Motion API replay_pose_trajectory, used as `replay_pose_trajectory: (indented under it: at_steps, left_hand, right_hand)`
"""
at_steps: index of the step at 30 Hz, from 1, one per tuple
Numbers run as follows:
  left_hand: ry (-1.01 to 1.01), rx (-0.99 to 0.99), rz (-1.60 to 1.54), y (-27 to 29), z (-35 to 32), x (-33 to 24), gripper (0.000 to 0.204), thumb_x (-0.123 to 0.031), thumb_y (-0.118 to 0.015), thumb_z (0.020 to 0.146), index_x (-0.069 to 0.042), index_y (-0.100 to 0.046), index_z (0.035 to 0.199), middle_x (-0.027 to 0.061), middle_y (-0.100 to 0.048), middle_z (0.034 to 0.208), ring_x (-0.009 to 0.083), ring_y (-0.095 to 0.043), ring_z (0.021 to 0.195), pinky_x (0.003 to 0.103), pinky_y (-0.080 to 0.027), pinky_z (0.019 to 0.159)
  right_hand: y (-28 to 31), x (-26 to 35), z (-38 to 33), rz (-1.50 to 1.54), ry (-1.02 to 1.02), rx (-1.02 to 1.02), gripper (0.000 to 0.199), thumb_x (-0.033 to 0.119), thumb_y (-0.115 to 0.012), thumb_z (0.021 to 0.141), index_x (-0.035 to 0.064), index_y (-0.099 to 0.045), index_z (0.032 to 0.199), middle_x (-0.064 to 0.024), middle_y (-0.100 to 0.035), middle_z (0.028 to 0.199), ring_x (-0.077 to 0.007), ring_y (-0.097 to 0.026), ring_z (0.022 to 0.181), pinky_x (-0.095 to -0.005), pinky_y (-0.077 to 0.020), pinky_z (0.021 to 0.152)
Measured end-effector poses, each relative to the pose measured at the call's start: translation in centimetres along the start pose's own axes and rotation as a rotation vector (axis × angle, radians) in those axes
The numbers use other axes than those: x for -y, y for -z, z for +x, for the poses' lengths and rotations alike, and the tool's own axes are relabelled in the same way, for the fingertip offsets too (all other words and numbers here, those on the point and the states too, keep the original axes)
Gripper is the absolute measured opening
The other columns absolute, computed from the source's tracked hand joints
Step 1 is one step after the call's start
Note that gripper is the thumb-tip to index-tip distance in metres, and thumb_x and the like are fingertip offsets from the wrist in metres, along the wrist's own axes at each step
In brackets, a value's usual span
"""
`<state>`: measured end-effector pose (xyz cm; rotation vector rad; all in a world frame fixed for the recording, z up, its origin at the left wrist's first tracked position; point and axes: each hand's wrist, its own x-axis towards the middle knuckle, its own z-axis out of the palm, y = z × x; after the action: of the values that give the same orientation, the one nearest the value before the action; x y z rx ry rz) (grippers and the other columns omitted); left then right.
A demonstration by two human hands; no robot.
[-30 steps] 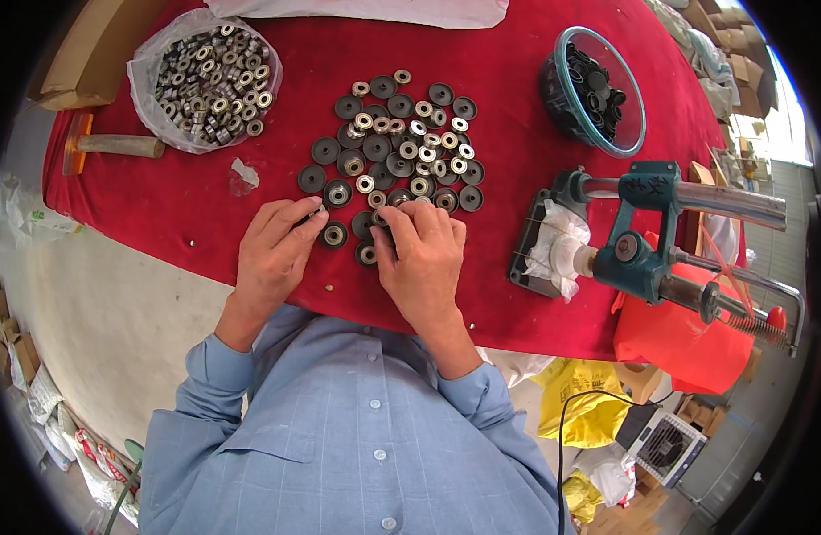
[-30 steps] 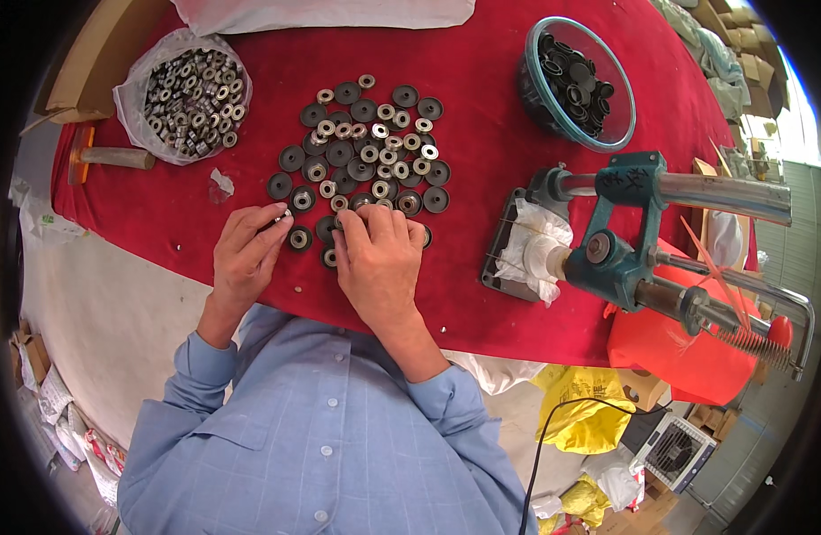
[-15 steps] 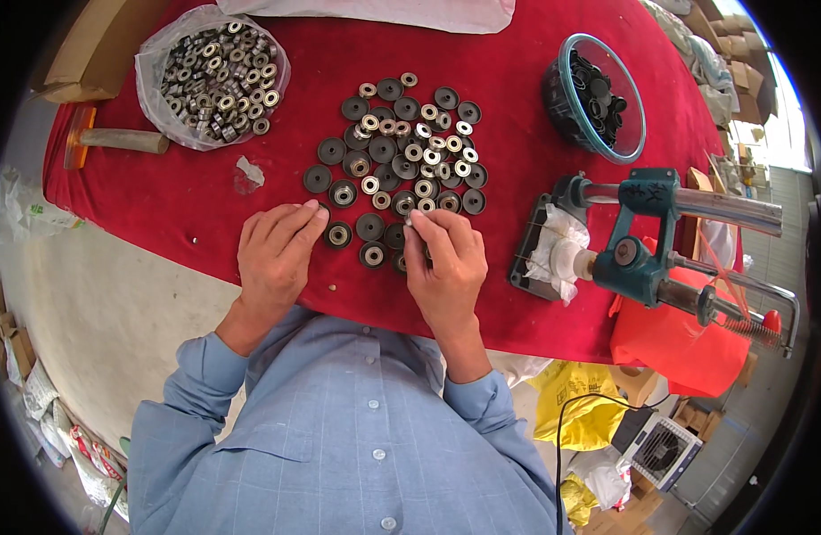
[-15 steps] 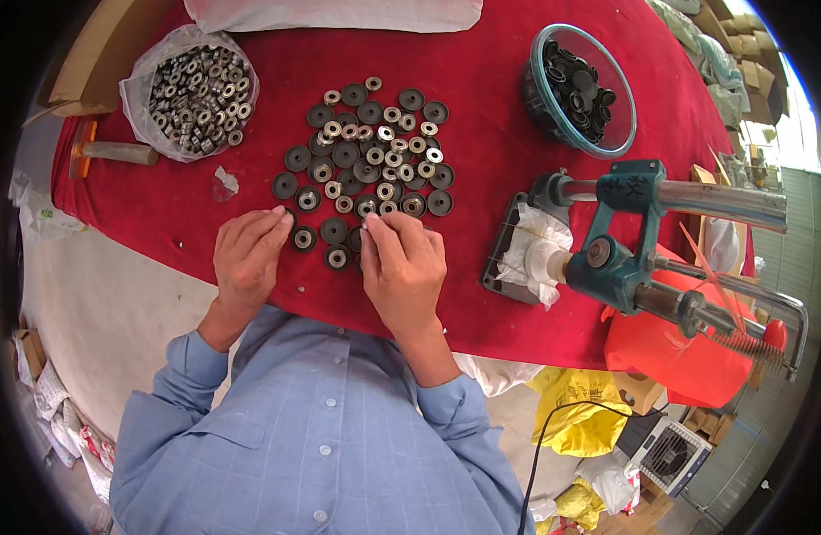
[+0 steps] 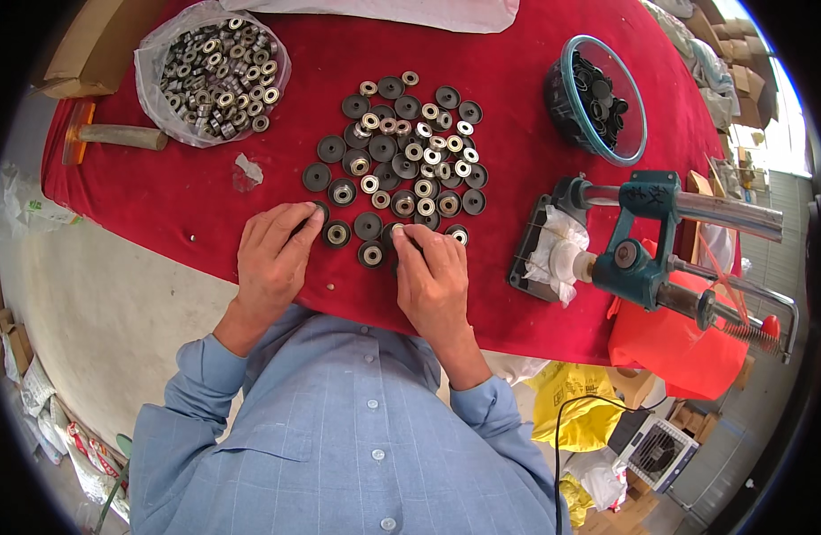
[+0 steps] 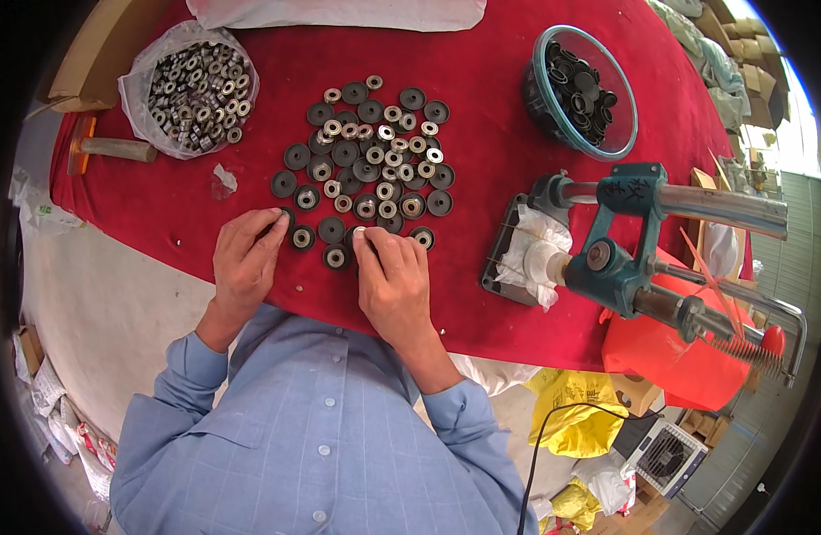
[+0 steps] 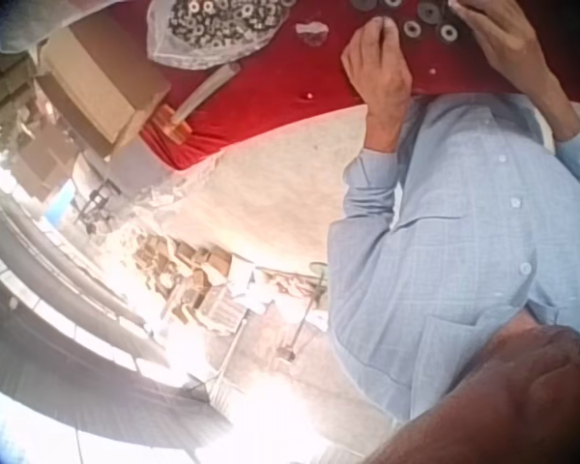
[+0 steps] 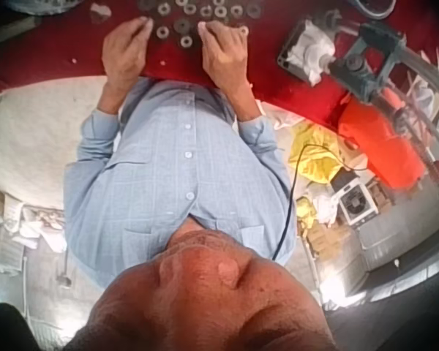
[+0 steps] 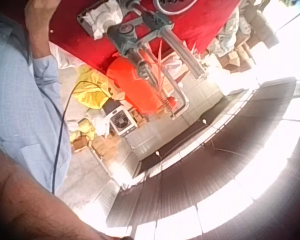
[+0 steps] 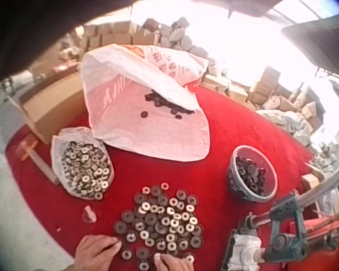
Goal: The person arranges small metal washers and cylindrical components on a red tablecloth, stacking them into neat rows. They then use a rubber mallet to tap the assembled parts, likely to seat them or ensure alignment. The workspace includes a bag of loose parts and a green manual press machine.
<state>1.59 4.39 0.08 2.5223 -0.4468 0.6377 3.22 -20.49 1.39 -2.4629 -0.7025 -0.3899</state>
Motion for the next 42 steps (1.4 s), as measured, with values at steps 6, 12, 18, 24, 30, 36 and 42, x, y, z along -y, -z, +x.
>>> replay_pose_trajectory:
  at_steps: [6, 12, 18, 24, 30, 36, 42]
  left_hand:
    - [-0.009, 0.005, 0.019, 0.0, 0.1, -0.1, 0.04, 0.007, -0.082, 0.085, -0.002, -0.079, 0.124, 0.0099, -0.074, 0.124, 0.0312, -0.072, 0.109, 0.041, -0.057, 0.089]
    - [-0.016, 0.02, 0.007, 0.1, 0.1, -0.2, 0.041, 0.008, -0.081, 0.085, -0.002, -0.079, 0.125, 0.0103, -0.074, 0.125, 0.0314, -0.071, 0.11, 0.042, -0.057, 0.09]
    - [-0.038, 0.043, 0.032, 0.3, 0.2, -0.2, 0.043, 0.009, -0.081, 0.083, -0.001, -0.079, 0.124, 0.0094, -0.074, 0.126, 0.0306, -0.07, 0.111, 0.042, -0.057, 0.09]
    - [-0.089, 0.107, 0.075, 1.0, 1.0, -0.2, 0.041, 0.006, -0.079, 0.081, -0.001, -0.079, 0.122, 0.0085, -0.074, 0.125, 0.0301, -0.07, 0.11, 0.044, -0.054, 0.091]
    - [-0.164, 0.152, 0.103, 1.3, 1.1, 0.4, 0.04, 0.003, -0.078, 0.079, 0.001, -0.079, 0.119, 0.0092, -0.073, 0.125, 0.0292, -0.069, 0.106, 0.047, -0.052, 0.091]
    - [-0.146, 0.132, 0.056, 1.1, 1.0, 0.6, 0.039, 0.003, -0.079, 0.08, 0.0, -0.078, 0.119, 0.0096, -0.073, 0.124, 0.0304, -0.067, 0.105, 0.047, -0.052, 0.093]
    - [-0.025, 0.044, -0.061, 1.8, 2.4, -0.2, 0.034, -0.004, -0.081, 0.083, -0.005, -0.078, 0.117, 0.0065, -0.072, 0.12, 0.0298, -0.066, 0.108, 0.046, -0.05, 0.095]
  right_hand:
    - [-0.5, 0.3, -0.9, -0.081, 0.031, 0.008, 0.034, 0.001, -0.073, 0.09, -0.0048, -0.077, 0.123, -0.013, -0.069, 0.132, -0.0269, -0.069, 0.113, -0.0457, -0.0535, 0.098]
    - [-0.2, 0.3, -1.0, -0.074, 0.053, -0.008, 0.031, 0.002, -0.073, 0.089, -0.0046, -0.078, 0.119, -0.0122, -0.07, 0.132, -0.0263, -0.069, 0.114, -0.0461, -0.0531, 0.101]
    - [0.2, 0.4, -0.3, -0.1, 0.057, 0.022, 0.029, 0.004, -0.074, 0.088, -0.0029, -0.079, 0.115, -0.01, -0.071, 0.129, -0.0241, -0.07, 0.112, -0.0496, -0.0505, 0.104]
    - [-0.7, 0.9, -0.6, -0.22, 0.052, -0.032, 0.026, 0.007, -0.076, 0.086, 0.001, -0.081, 0.111, -0.0052, -0.072, 0.127, -0.0208, -0.07, 0.108, -0.0453, -0.0475, 0.101]
    - [-0.3, 1.1, -0.2, -0.172, 0.016, -0.029, 0.027, 0.007, -0.075, 0.086, 0.0036, -0.08, 0.113, -0.0044, -0.072, 0.125, -0.0216, -0.069, 0.105, -0.0446, -0.0455, 0.095]
    - [0.6, -1.0, 3.4, -0.108, 0.001, -0.04, 0.045, 0.004, -0.074, 0.085, 0.0069, -0.073, 0.13, -0.0044, -0.07, 0.125, -0.0252, -0.064, 0.111, -0.0454, -0.0434, 0.099]
    - [-0.2, -2.2, 3.9, -0.094, 0.1, 0.052, 0.045, 0.003, -0.075, 0.081, 0.0068, -0.075, 0.126, -0.0047, -0.069, 0.122, -0.0248, -0.064, 0.11, -0.0453, -0.044, 0.099]
